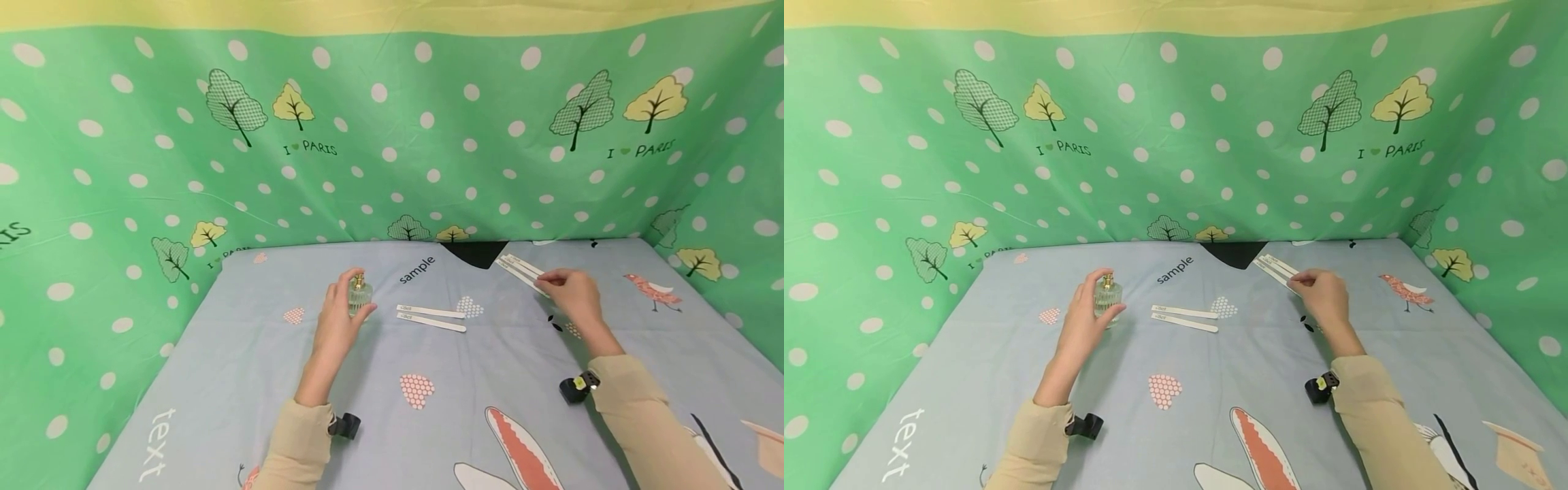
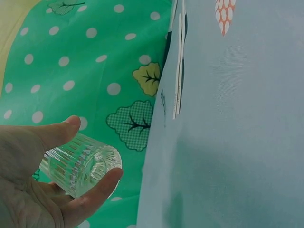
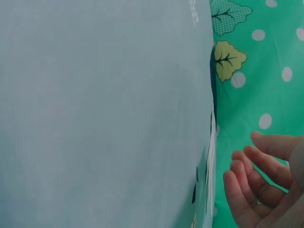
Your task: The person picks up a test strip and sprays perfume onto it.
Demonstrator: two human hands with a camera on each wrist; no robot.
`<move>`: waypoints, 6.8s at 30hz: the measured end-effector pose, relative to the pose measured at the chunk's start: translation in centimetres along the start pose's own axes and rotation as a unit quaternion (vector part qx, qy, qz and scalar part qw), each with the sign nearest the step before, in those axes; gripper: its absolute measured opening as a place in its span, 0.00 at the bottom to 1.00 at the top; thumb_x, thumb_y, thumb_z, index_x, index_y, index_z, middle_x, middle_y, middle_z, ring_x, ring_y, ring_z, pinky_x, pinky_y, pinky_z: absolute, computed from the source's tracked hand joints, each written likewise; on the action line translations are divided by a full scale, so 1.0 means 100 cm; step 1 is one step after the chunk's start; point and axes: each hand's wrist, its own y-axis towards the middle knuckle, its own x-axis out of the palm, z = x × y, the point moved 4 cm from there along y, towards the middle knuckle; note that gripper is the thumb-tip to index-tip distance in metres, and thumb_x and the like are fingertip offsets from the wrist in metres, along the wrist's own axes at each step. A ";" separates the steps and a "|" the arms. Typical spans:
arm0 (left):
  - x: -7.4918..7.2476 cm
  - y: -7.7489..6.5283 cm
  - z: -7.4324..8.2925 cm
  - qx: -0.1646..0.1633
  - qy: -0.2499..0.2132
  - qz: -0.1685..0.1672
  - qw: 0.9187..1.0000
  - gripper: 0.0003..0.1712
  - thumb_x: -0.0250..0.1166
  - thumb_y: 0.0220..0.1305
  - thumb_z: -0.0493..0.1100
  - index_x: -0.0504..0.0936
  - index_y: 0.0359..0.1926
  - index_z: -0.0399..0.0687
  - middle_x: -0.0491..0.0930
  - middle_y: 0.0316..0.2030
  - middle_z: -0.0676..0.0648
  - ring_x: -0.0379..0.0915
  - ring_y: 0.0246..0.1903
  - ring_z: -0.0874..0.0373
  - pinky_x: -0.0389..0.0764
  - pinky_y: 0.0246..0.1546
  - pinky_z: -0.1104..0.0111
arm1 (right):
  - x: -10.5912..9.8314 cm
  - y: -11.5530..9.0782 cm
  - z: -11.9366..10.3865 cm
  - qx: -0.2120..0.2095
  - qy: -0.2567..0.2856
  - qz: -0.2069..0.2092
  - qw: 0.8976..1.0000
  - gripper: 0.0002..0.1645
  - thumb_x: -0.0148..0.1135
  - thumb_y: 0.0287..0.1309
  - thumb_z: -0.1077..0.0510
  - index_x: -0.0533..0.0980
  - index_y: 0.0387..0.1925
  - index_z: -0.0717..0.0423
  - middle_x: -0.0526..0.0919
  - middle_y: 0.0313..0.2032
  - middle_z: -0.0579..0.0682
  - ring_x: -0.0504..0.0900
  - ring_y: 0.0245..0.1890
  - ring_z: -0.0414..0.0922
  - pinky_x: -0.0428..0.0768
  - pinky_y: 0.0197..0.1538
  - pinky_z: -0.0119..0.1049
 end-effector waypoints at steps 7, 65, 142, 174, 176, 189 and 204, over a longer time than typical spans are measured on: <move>0.000 0.000 -0.001 -0.001 0.003 0.002 1.000 0.39 0.70 0.62 0.45 0.62 0.70 0.63 0.73 0.55 0.36 0.77 0.45 0.40 0.81 0.43 0.48 | 0.005 -0.001 -0.006 -0.007 0.009 -0.007 1.000 0.16 0.65 0.64 0.53 0.84 0.44 0.61 0.87 0.42 0.64 0.82 0.35 0.51 0.73 0.31 0.33; -0.003 0.001 -0.002 0.005 0.015 0.007 1.000 0.39 0.71 0.62 0.46 0.61 0.70 0.64 0.73 0.53 0.36 0.77 0.41 0.40 0.81 0.40 0.48 | 0.064 -0.006 -0.055 -0.044 0.132 -0.145 0.980 0.18 0.66 0.63 0.57 0.81 0.48 0.67 0.86 0.40 0.65 0.86 0.29 0.47 0.82 0.32 0.28; 0.003 -0.004 -0.001 0.006 0.010 0.005 1.000 0.39 0.70 0.62 0.45 0.62 0.69 0.63 0.74 0.52 0.36 0.78 0.42 0.42 0.82 0.40 0.50 | 0.084 -0.016 -0.083 -0.044 0.183 -0.134 0.973 0.12 0.67 0.57 0.63 0.83 0.42 0.66 0.88 0.35 0.59 0.82 0.25 0.34 0.82 0.32 0.29; 0.007 -0.001 0.001 -0.001 0.014 -0.005 1.000 0.39 0.71 0.62 0.45 0.62 0.70 0.64 0.73 0.54 0.36 0.78 0.45 0.40 0.82 0.45 0.48 | 0.066 -0.026 -0.119 -0.061 0.245 -0.135 0.958 0.11 0.66 0.59 0.65 0.82 0.43 0.66 0.88 0.36 0.61 0.84 0.27 0.34 0.87 0.44 0.49; 0.007 -0.001 0.001 -0.002 0.015 -0.007 1.000 0.39 0.70 0.62 0.46 0.62 0.70 0.64 0.73 0.54 0.36 0.78 0.45 0.39 0.82 0.45 0.48 | 0.066 -0.027 -0.120 -0.065 0.249 -0.137 0.957 0.11 0.66 0.59 0.65 0.82 0.43 0.67 0.88 0.37 0.62 0.85 0.27 0.34 0.87 0.44 0.49; 0.011 0.001 0.001 -0.002 0.022 -0.013 1.000 0.39 0.70 0.62 0.46 0.61 0.70 0.65 0.74 0.54 0.36 0.78 0.41 0.41 0.83 0.40 0.51 | 0.067 -0.032 -0.128 -0.088 0.260 -0.146 0.951 0.11 0.67 0.59 0.66 0.82 0.42 0.67 0.88 0.37 0.64 0.85 0.27 0.36 0.87 0.44 0.51; 0.014 0.002 0.000 0.013 0.021 -0.004 1.000 0.37 0.70 0.62 0.46 0.64 0.68 0.62 0.75 0.53 0.37 0.78 0.42 0.41 0.82 0.42 0.49 | 0.069 -0.038 -0.133 -0.096 0.276 -0.161 0.943 0.10 0.66 0.59 0.67 0.82 0.42 0.68 0.88 0.37 0.64 0.87 0.29 0.40 0.86 0.44 0.53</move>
